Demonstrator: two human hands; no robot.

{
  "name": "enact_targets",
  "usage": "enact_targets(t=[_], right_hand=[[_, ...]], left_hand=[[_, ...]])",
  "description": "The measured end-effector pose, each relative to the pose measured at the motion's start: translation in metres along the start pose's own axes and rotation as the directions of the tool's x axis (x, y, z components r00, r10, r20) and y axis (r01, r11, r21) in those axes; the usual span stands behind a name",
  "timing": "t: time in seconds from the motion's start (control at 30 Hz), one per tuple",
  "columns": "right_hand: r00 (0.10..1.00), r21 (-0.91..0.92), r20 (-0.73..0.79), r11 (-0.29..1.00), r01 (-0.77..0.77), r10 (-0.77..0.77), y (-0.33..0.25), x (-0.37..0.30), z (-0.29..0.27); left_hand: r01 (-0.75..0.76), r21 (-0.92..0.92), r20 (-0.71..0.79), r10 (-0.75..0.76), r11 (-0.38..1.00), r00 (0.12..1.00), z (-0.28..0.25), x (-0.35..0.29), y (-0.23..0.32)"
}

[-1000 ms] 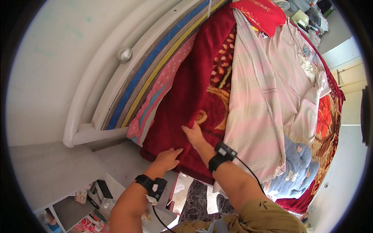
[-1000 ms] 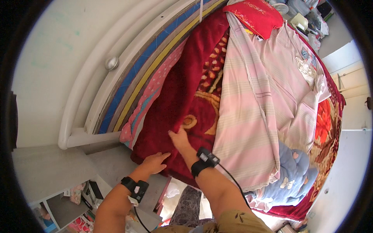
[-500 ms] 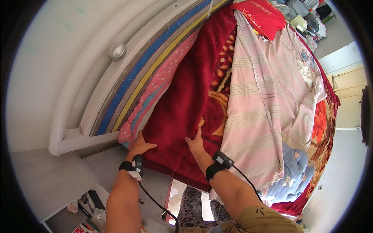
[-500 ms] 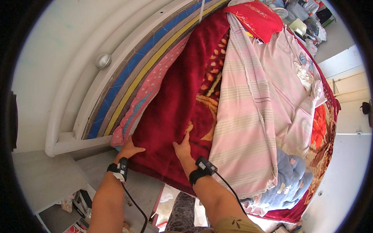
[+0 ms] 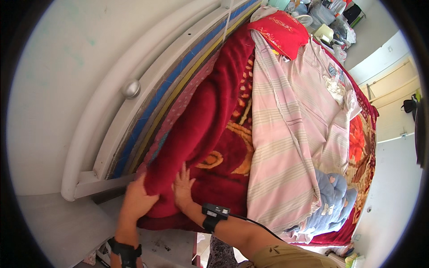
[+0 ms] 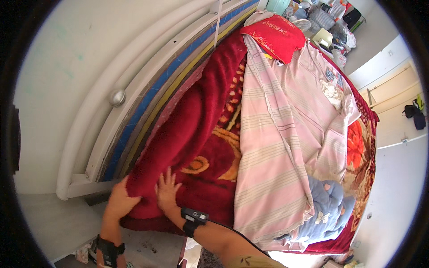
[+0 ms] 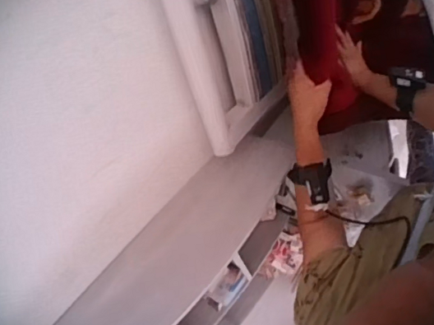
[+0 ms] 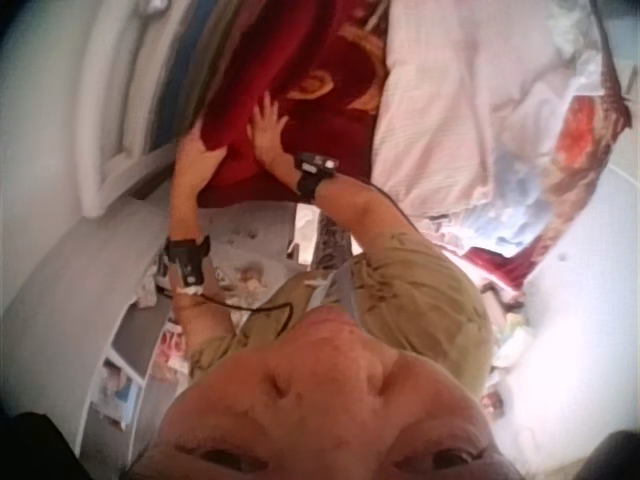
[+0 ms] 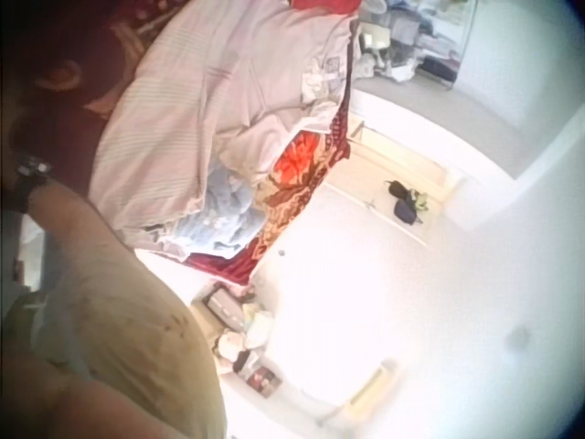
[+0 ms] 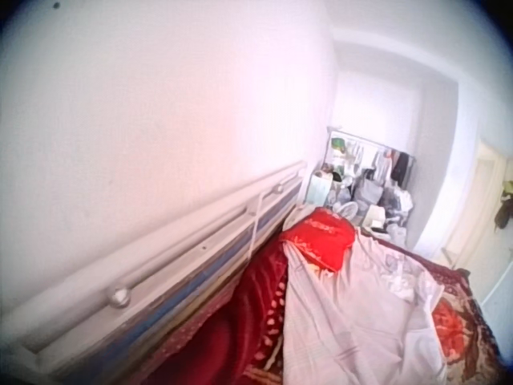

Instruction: The person folds a colorful pillow, a pink plush toy, a white duvet, and a dark garment on a bed in a bedroom. The person then adjusts the bedsheet and a red patterned blanket.

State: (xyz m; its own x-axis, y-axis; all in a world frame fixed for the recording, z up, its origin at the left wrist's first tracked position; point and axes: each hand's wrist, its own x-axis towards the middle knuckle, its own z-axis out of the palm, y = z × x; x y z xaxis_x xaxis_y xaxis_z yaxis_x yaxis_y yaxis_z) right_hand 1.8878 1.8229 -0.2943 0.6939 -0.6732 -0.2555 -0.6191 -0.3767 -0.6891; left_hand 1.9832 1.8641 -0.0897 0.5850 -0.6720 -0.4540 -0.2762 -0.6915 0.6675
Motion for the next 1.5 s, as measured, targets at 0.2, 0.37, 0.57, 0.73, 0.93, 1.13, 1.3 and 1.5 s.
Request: enact_targets(t=[0.2,0.37,0.57,0.73,0.93,1.13,1.3,1.5], right_hand=[[0.991,0.128,0.062,0.986,0.106,-0.115,-0.048,0.021,-0.014],[0.899,0.184,0.431,0.983,-0.01,-0.072,0.002,0.032,-0.038],[0.832,0.019,0.55,0.997,0.076,-0.074,0.035,0.018,-0.026],[0.825,0.016,0.562,0.998,0.067,-0.065,0.026,0.02,-0.023],[0.904,0.166,0.381,0.976,0.139,-0.194,0.039,0.027,-0.044],[0.823,0.365,-0.558,0.922,0.129,0.105,0.11,0.15,-0.088],[0.863,0.893,0.298,0.201,-0.403,0.408,0.139,0.235,-0.132],[0.929,0.803,-0.31,0.579,0.142,0.202,0.065,0.264,-0.163]], left_hand=[[-0.09,0.114,-0.269,0.118,0.989,0.956,-0.021,-0.011,0.014],[0.134,0.045,-0.099,-0.129,0.99,0.987,0.027,0.022,-0.034],[0.474,0.285,-0.289,-0.397,0.833,0.871,0.075,0.054,-0.126],[0.482,0.452,-0.396,-0.315,0.751,0.863,0.073,0.039,-0.093],[0.274,0.607,-0.244,-0.153,0.746,0.958,0.117,0.017,-0.083],[0.314,0.367,-0.057,-0.316,0.875,0.947,0.127,0.04,-0.142],[0.351,0.322,-0.016,-0.365,0.879,0.931,0.125,0.043,-0.15],[0.446,0.322,-0.017,-0.466,0.835,0.885,0.097,0.053,-0.124]])
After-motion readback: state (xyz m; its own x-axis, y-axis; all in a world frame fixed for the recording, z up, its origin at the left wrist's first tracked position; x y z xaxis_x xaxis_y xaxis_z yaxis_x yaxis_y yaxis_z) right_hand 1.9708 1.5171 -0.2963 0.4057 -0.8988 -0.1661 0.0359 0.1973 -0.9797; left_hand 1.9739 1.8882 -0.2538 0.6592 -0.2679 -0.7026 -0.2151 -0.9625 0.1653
